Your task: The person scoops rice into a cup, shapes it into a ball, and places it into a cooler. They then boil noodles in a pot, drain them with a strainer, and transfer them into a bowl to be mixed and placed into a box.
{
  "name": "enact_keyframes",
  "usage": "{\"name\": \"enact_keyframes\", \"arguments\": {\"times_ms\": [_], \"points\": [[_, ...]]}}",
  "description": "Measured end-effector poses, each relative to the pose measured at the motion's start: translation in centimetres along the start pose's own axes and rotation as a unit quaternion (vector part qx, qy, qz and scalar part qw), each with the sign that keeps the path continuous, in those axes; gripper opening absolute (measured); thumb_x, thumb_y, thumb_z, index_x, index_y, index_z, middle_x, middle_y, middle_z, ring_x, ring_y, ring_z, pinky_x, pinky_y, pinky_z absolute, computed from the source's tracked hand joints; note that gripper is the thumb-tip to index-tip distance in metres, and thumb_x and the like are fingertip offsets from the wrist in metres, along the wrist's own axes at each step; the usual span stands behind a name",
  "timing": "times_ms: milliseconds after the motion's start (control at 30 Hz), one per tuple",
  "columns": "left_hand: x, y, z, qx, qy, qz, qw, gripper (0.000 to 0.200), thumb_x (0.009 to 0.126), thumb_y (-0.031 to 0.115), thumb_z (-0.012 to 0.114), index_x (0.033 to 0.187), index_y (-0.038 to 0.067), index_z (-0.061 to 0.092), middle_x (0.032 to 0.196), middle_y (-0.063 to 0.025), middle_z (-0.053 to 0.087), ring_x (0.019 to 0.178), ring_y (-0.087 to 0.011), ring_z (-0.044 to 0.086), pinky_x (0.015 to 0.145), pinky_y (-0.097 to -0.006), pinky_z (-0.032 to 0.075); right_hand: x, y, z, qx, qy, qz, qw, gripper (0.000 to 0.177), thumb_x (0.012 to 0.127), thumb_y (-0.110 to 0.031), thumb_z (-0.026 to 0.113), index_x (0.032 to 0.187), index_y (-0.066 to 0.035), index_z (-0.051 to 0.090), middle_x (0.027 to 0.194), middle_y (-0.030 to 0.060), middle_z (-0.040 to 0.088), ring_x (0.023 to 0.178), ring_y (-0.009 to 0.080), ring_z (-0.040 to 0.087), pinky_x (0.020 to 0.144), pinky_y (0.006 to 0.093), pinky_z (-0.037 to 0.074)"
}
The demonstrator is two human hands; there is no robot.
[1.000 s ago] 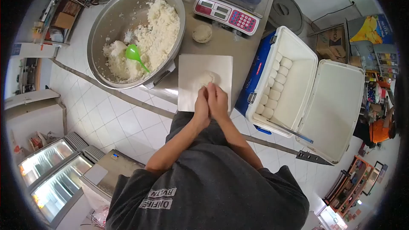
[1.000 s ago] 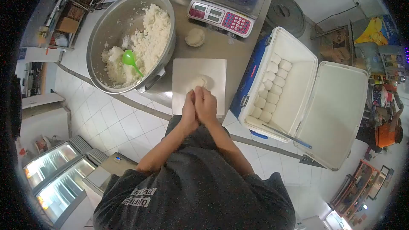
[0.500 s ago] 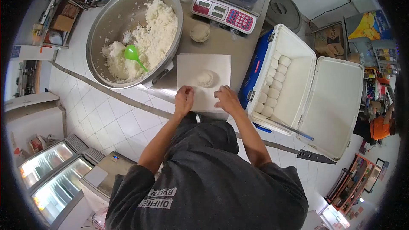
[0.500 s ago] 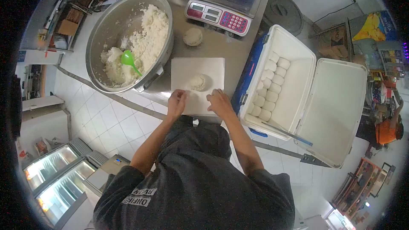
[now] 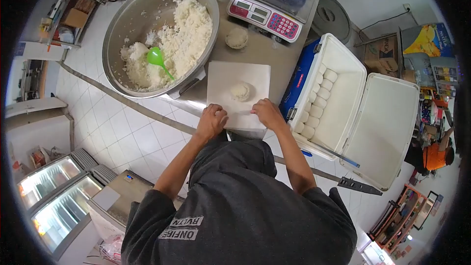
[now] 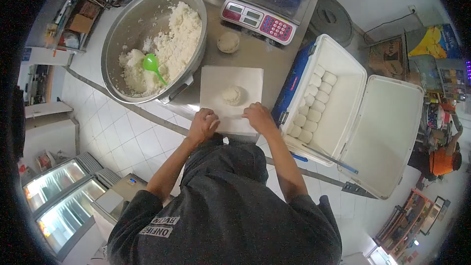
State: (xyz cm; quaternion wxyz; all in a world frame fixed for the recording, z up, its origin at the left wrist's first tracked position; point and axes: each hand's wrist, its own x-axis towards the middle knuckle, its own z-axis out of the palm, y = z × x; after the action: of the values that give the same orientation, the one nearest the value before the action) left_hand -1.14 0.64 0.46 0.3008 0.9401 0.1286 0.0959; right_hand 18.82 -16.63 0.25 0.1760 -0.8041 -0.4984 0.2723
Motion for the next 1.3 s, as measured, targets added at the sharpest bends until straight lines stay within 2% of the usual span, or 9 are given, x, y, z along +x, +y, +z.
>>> {"name": "enact_keyframes", "arguments": {"times_ms": [133,300,400,633,700,867,1067,1133,1300], "points": [[-0.6,-1.3,0.5,-0.007,-0.009,0.026,1.000,0.014,0.078,0.009,0.069,0.092,0.007,0.068,0.103,-0.0103,0.059,0.098,-0.0322,0.057,0.085,-0.0426,0.047,-2.8,-4.0,-0.2,-0.075,0.189,-0.078,0.976,0.023,0.088,-0.029,0.061,0.090,-0.007,0.068,0.096,0.0113,0.063,0.102,0.0291,0.058,0.082,0.0451,0.049],[1.9,-0.5,-1.4,-0.056,0.029,0.024,0.998,0.009,0.078,0.002,0.067,0.087,0.005,0.070,0.090,-0.0119,0.062,0.087,-0.0322,0.059,0.077,-0.0418,0.049,-2.4,-2.1,1.1,-0.008,0.153,-0.024,0.988,0.020,0.087,-0.022,0.062,0.100,-0.008,0.067,0.094,0.0137,0.062,0.098,0.0305,0.060,0.082,0.0416,0.050],[5.2,-1.8,-1.3,-0.129,0.044,-0.097,0.986,0.013,0.089,0.007,0.061,0.098,0.004,0.069,0.086,-0.0174,0.065,0.085,-0.0346,0.062,0.078,-0.0411,0.050,0.5,-0.9,-1.7,0.045,0.152,0.021,0.987,0.022,0.084,-0.019,0.065,0.103,-0.007,0.066,0.093,0.0154,0.063,0.096,0.0326,0.061,0.082,0.0409,0.051],[8.2,-6.9,3.4,-0.073,0.120,-0.181,0.973,0.030,0.087,0.009,0.058,0.116,0.006,0.052,0.101,-0.0182,0.062,0.090,-0.0409,0.058,0.088,-0.0505,0.043,7.2,4.0,-2.9,0.077,0.070,0.143,0.984,0.025,0.081,-0.023,0.070,0.100,-0.007,0.068,0.091,0.0172,0.068,0.092,0.0355,0.062,0.081,0.0439,0.050],[7.5,-2.1,0.8,0.088,0.184,-0.072,0.976,0.029,0.083,0.007,0.059,0.111,0.002,0.053,0.113,-0.0224,0.056,0.101,-0.0421,0.056,0.086,-0.0495,0.044,8.0,4.1,-2.4,0.041,0.125,0.130,0.983,0.024,0.081,-0.022,0.069,0.100,-0.008,0.069,0.094,0.0157,0.067,0.096,0.0347,0.061,0.082,0.0441,0.049],[5.8,2.6,3.4,0.061,0.036,0.103,0.992,0.049,0.080,0.010,0.064,0.123,-0.007,0.048,0.123,-0.0250,0.050,0.116,-0.0410,0.048,0.101,-0.0476,0.042,9.3,1.0,-1.9,-0.113,0.286,0.079,0.948,0.020,0.079,-0.016,0.068,0.098,-0.010,0.070,0.107,0.0100,0.062,0.109,0.0317,0.053,0.088,0.0452,0.045],[6.8,1.8,3.5,0.095,0.015,0.105,0.990,0.049,0.082,0.012,0.062,0.124,-0.009,0.049,0.127,-0.0237,0.049,0.119,-0.0409,0.047,0.105,-0.0452,0.040,10.9,1.8,-4.1,-0.083,0.145,0.095,0.981,0.021,0.075,-0.022,0.073,0.093,-0.011,0.071,0.119,0.0107,0.059,0.119,0.0274,0.049,0.095,0.0442,0.043],[7.1,1.5,3.3,0.103,0.012,0.112,0.988,0.048,0.083,0.012,0.062,0.124,-0.010,0.049,0.128,-0.0237,0.049,0.121,-0.0409,0.046,0.106,-0.0452,0.039,12.3,3.8,-4.1,0.054,0.129,-0.040,0.989,0.030,0.070,-0.024,0.079,0.093,-0.006,0.070,0.114,0.0132,0.064,0.111,0.0301,0.058,0.093,0.0405,0.046],[7.5,0.5,3.8,0.107,-0.006,0.128,0.986,0.046,0.085,0.012,0.060,0.123,-0.012,0.049,0.128,-0.0243,0.049,0.122,-0.0411,0.045,0.107,-0.0450,0.038,15.5,2.6,-5.8,0.125,0.026,0.052,0.990,0.039,0.071,-0.028,0.080,0.100,-0.005,0.068,0.111,0.0191,0.067,0.104,0.0341,0.064,0.091,0.0391,0.049]]}}
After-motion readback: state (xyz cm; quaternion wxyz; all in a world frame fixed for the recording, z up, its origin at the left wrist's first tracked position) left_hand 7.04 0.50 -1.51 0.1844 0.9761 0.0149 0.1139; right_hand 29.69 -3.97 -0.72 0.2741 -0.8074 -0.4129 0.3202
